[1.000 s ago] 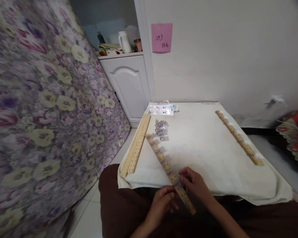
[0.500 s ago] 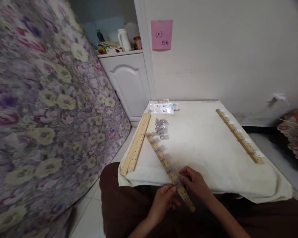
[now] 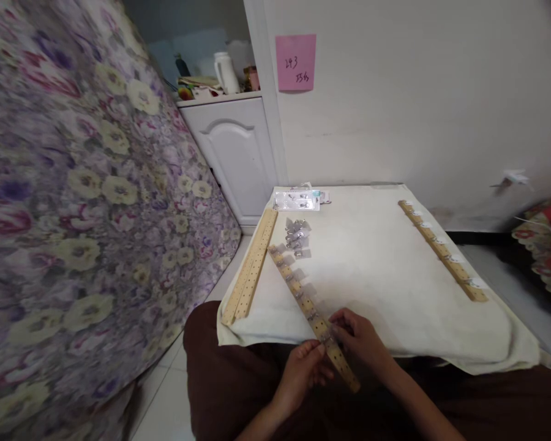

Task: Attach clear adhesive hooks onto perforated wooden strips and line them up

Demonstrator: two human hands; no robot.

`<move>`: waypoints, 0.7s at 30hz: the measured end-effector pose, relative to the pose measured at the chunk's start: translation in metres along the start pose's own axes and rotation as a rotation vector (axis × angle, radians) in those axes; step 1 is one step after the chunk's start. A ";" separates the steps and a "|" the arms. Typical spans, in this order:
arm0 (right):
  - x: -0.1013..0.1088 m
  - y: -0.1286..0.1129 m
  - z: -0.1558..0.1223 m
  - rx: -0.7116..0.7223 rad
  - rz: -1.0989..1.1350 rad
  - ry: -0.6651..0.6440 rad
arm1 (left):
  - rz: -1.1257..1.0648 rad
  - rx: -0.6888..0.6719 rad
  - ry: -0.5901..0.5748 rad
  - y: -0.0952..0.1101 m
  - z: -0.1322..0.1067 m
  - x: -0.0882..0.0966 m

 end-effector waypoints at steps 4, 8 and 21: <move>0.000 -0.002 0.000 -0.005 0.016 -0.009 | -0.026 0.011 0.000 -0.001 0.002 0.000; 0.002 -0.007 0.000 0.002 -0.021 -0.014 | -0.055 0.028 0.006 0.000 0.001 -0.002; -0.001 -0.006 0.003 -0.074 -0.081 -0.008 | -0.086 0.042 0.014 0.000 0.001 -0.002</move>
Point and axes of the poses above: each hand's wrist, its own z-axis towards the middle knuckle, its own x-axis out of the back of the hand, y = z × x, the point moved 2 cm from there along z, towards the middle knuckle, and after that the axes turned 9 degrees about x, right-handed, at the moved point
